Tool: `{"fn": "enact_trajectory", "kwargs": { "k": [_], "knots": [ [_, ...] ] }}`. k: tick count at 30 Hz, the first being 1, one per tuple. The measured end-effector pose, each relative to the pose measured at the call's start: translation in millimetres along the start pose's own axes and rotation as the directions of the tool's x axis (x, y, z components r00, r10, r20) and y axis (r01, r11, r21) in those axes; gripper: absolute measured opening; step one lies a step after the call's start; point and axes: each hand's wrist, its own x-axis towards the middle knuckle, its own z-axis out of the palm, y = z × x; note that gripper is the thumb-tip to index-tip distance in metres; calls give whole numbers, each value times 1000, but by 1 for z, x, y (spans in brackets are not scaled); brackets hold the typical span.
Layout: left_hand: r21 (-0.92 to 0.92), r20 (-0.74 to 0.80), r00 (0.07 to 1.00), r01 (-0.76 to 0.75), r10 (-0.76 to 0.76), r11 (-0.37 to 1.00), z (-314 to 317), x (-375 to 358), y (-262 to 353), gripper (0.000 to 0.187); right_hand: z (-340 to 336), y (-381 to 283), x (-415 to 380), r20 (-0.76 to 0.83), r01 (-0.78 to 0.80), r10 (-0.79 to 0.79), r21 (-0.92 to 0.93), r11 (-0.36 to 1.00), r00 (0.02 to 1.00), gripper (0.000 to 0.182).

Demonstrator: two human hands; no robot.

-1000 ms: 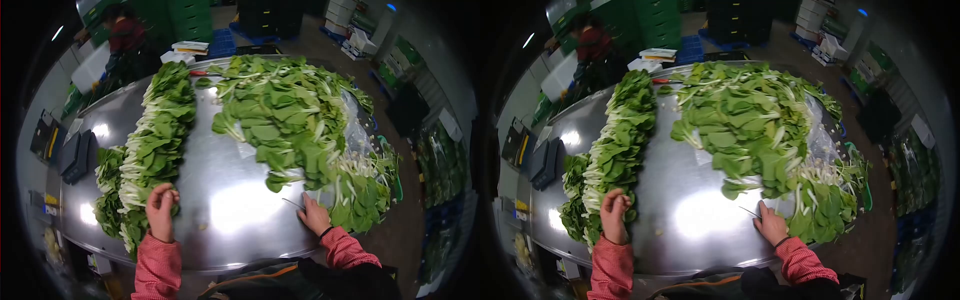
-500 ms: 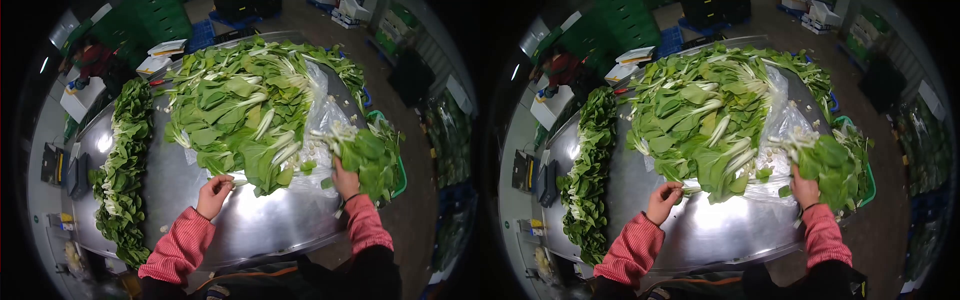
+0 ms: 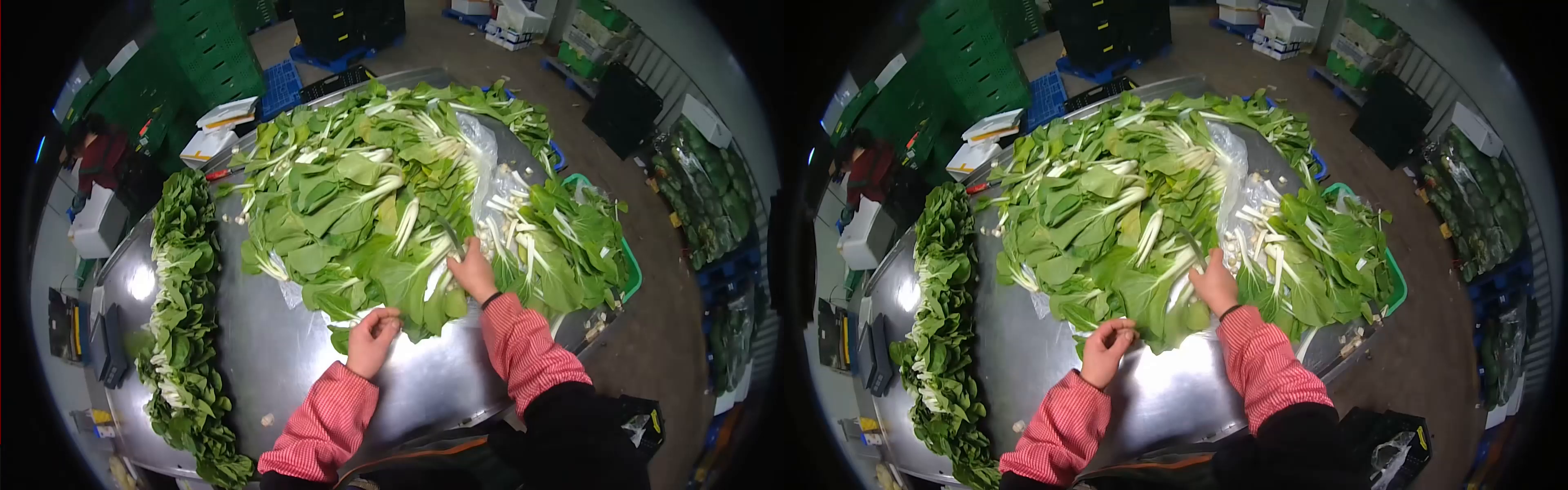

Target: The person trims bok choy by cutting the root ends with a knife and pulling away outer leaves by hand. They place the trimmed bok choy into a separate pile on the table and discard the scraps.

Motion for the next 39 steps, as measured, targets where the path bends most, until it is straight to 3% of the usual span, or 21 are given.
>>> {"fn": "enact_trajectory", "kwargs": {
  "k": [4, 6, 9, 10, 11, 12, 14, 15, 17, 18, 21, 24, 27, 28, 31, 33, 34, 36, 37, 38, 39],
  "knots": [
    [-76, 65, 997, 45, -40, 996, -7, -9, -9, 28, -22, -6, -34, 93, 53, -93, 365, 930, 991, 69],
    [36, 61, 997, -57, 55, 998, 5, -7, 4, 32, -39, -19, -64, 169, 64, -198, 584, 809, 965, 71],
    [78, 98, 994, -60, 53, 995, 39, -6, 36, 37, -77, -55, -109, 353, -7, -245, 582, 813, 903, 51],
    [-68, 210, 977, 38, -23, 997, 45, -2, 33, 38, -82, -58, -121, 379, -10, -267, 593, 805, 886, 42],
    [-202, 325, 943, 143, -71, 969, 49, 2, 31, 39, -86, -53, -124, 360, 44, -282, 546, 836, 889, 39],
    [-219, 358, 931, 151, -65, 964, 53, 1, 33, 38, -90, -47, -126, 343, 98, -299, 497, 862, 890, 37],
    [-199, 320, 939, 193, -122, 961, 60, -1, 31, 35, -105, -43, -133, 262, 161, -296, 438, 885, 919, 26],
    [-211, 320, 939, 200, -125, 957, 63, -1, 26, 34, -112, -37, -132, 191, 301, -371, 315, 900, 909, 23],
    [-196, 323, 931, 244, -172, 950, 73, -3, 23, 34, -128, -20, -125, 82, 532, -533, 28, 846, 842, 19],
    [-188, 325, 926, 265, -194, 946, 80, -3, 24, 35, -134, -18, -123, 7, 620, -620, -20, 785, 785, 14],
    [-102, 368, 908, 253, -200, 962, 105, -6, 36, 36, -149, -2, -110, 41, 669, -678, -212, 712, 734, 12],
    [-149, 357, 909, 282, -214, 948, 125, -4, 34, 38, -146, 55, -88, 104, 635, -629, -217, 741, 770, 13],
    [-125, 347, 913, 270, -213, 955, 143, 2, 37, 43, -160, 78, -85, 219, 181, -223, 196, 964, 950, 17],
    [-144, 357, 911, 271, -205, 952, 150, 3, 33, 45, -151, 75, -88, 138, 146, -263, 552, 821, 955, 21],
    [-125, 375, 908, 252, -189, 960, 165, 8, 25, 51, -167, 54, -86, 395, 66, -355, 584, 809, 847, 22],
    [-24, 346, 916, 227, -205, 974, 165, 6, 25, 54, -180, 52, -78, 547, -167, -252, 603, 780, 798, 23],
    [-2, 320, 888, 348, -329, 938, 157, 9, 25, 57, -186, 57, -72, 613, -270, -205, 591, 760, 763, 23],
    [177, 183, 968, 141, -173, 974, 150, 3, 9, 60, -192, 68, -62, 697, -394, -204, 594, 701, 688, 23],
    [276, 132, 988, 39, -78, 960, 146, 4, -4, 62, -189, 66, -61, 669, -307, -210, 567, 764, 713, 22],
    [629, 252, 915, -401, 314, 666, 140, 11, -27, 71, -184, 61, -63, 641, -218, -219, 530, 819, 735, 21],
    [466, 227, 959, -259, 169, 846, 146, 9, -15, 71, -177, 55, -64, 615, -127, -234, 484, 866, 753, 20]
  ]
}}
